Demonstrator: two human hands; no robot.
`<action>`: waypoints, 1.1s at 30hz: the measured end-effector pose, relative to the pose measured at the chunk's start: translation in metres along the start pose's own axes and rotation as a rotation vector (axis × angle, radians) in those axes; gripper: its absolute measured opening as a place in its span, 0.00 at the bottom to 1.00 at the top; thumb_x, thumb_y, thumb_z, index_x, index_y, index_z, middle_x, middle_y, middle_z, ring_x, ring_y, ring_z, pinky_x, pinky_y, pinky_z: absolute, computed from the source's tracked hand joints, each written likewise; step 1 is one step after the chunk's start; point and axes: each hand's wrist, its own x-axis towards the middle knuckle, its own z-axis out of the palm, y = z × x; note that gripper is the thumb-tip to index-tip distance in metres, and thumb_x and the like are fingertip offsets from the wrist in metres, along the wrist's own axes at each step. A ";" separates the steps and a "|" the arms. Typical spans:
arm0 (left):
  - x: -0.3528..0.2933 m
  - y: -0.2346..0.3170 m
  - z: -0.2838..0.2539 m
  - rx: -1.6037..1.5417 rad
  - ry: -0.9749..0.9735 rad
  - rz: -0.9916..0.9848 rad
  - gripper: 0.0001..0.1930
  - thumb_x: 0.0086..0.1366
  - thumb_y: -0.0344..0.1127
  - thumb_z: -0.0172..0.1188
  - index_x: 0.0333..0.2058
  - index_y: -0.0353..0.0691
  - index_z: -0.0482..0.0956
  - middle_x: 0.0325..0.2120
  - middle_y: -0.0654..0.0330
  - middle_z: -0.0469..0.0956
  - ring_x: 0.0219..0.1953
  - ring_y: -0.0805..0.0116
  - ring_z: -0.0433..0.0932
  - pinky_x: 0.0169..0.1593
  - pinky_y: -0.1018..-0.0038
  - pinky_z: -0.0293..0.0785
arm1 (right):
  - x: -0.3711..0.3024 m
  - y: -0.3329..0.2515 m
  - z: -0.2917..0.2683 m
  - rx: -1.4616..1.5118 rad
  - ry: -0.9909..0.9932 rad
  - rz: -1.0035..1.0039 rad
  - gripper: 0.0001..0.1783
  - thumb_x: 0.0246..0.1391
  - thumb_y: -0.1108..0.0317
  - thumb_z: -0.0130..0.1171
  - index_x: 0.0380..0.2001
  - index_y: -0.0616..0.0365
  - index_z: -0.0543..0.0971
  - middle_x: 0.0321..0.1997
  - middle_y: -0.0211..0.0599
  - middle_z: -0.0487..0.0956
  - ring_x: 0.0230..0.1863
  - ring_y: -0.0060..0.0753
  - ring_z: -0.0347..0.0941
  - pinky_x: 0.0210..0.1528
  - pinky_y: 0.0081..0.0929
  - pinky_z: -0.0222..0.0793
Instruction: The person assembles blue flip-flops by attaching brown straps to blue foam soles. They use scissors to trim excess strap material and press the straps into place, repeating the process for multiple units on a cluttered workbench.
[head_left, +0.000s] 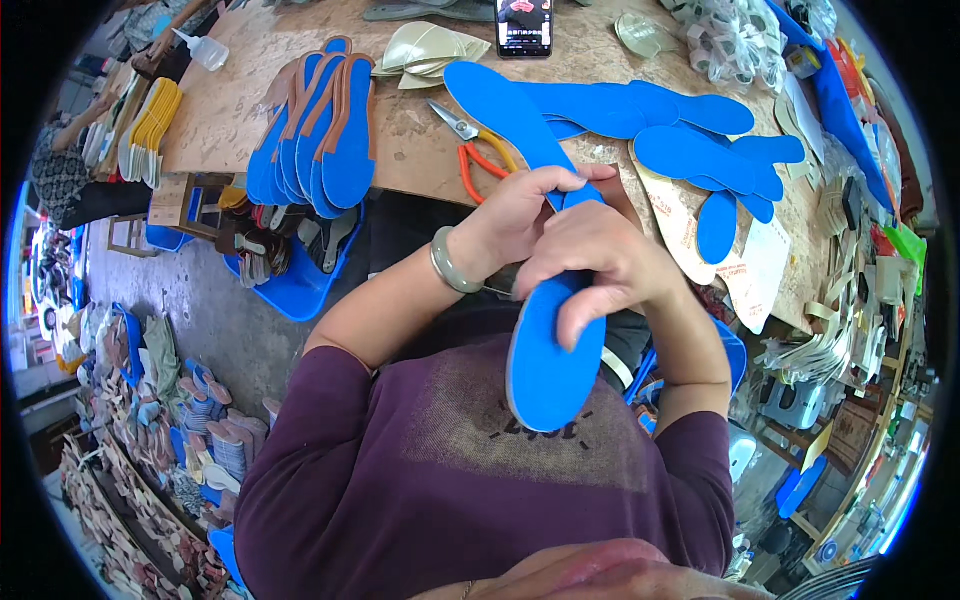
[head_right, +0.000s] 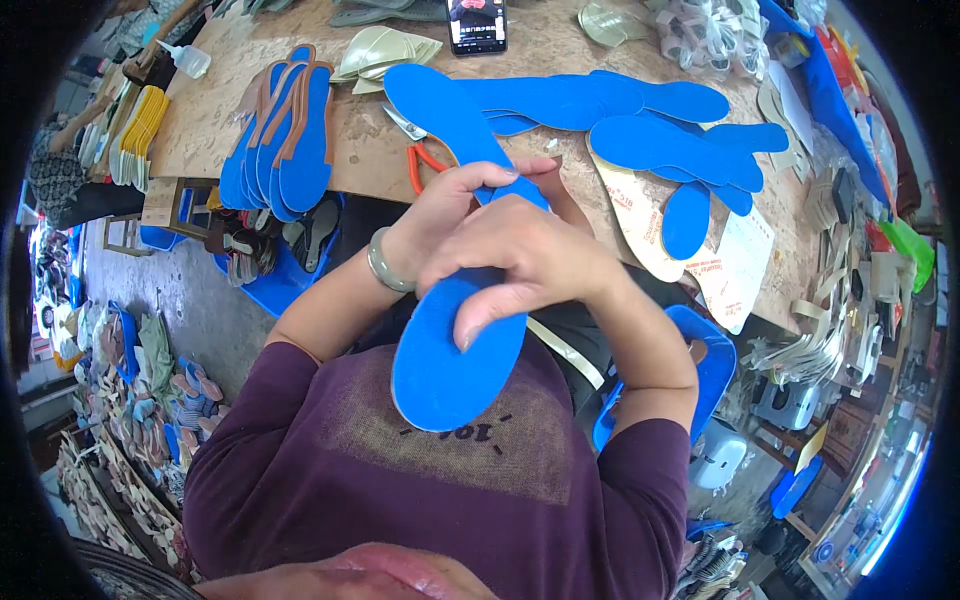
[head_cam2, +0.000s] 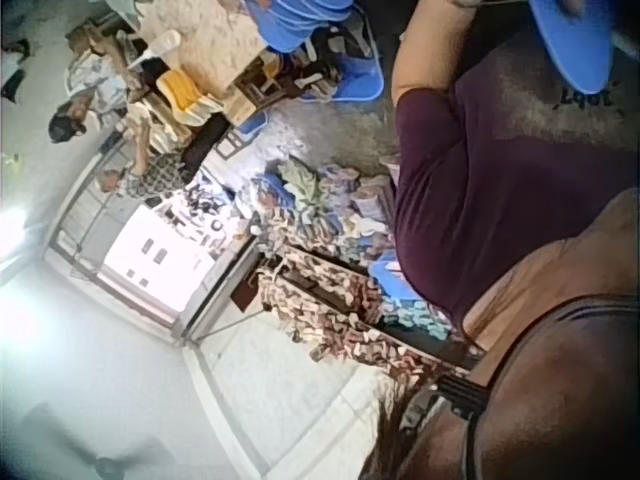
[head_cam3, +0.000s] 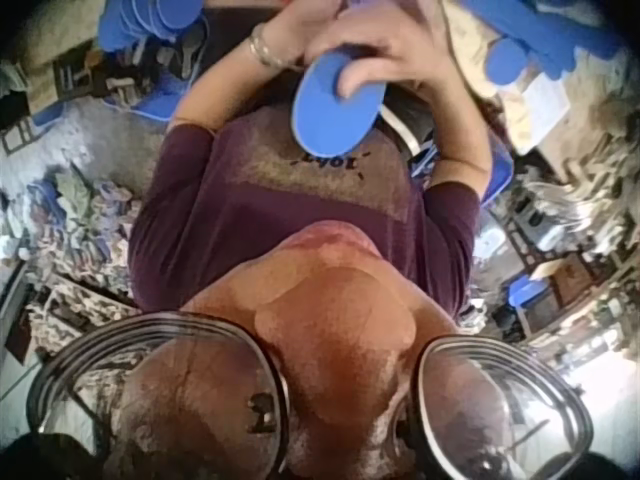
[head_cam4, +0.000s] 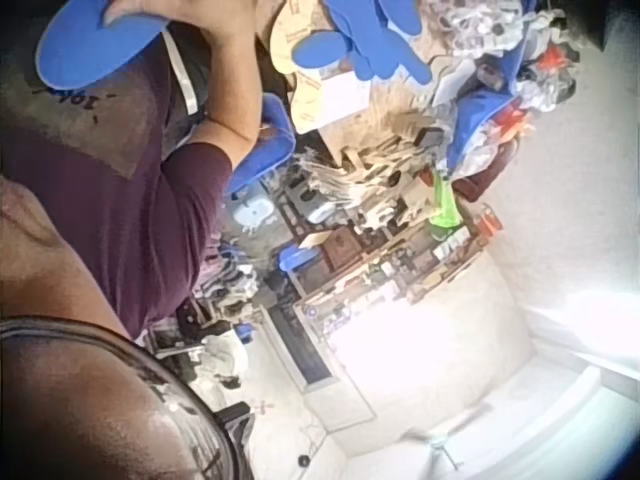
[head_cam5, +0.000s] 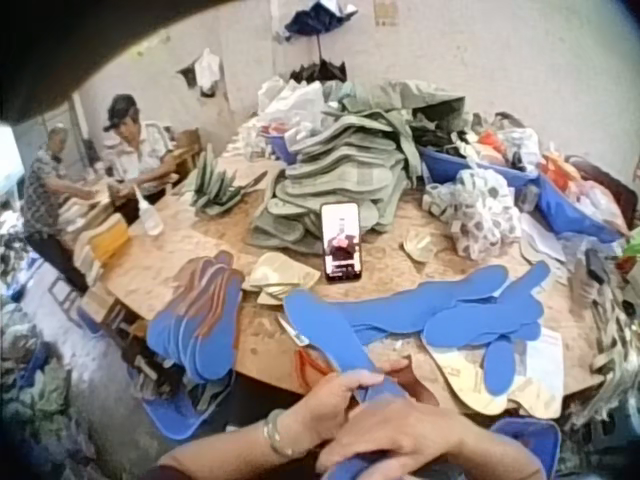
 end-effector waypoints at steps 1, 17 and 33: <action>0.001 -0.002 -0.002 -0.021 -0.008 0.027 0.21 0.63 0.34 0.48 0.53 0.31 0.69 0.42 0.55 0.76 0.42 0.67 0.76 0.51 0.69 0.71 | -0.004 0.000 0.003 0.011 0.093 -0.032 0.30 0.43 0.37 0.59 0.26 0.58 0.80 0.24 0.35 0.80 0.24 0.38 0.75 0.27 0.29 0.64; -0.043 -0.017 -0.029 0.660 -0.215 0.398 0.26 0.67 0.34 0.47 0.61 0.31 0.58 0.59 0.51 0.64 0.58 0.60 0.68 0.60 0.64 0.64 | -0.075 0.026 -0.027 -0.429 0.821 0.790 0.18 0.57 0.61 0.55 0.46 0.60 0.79 0.45 0.41 0.81 0.47 0.34 0.75 0.52 0.31 0.68; -0.062 -0.002 -0.033 0.845 -0.092 0.146 0.26 0.63 0.41 0.57 0.56 0.32 0.65 0.47 0.56 0.74 0.48 0.66 0.75 0.53 0.69 0.70 | -0.032 0.017 0.032 0.197 0.917 0.550 0.07 0.55 0.76 0.56 0.36 0.65 0.81 0.40 0.34 0.80 0.26 0.12 0.69 0.25 0.12 0.64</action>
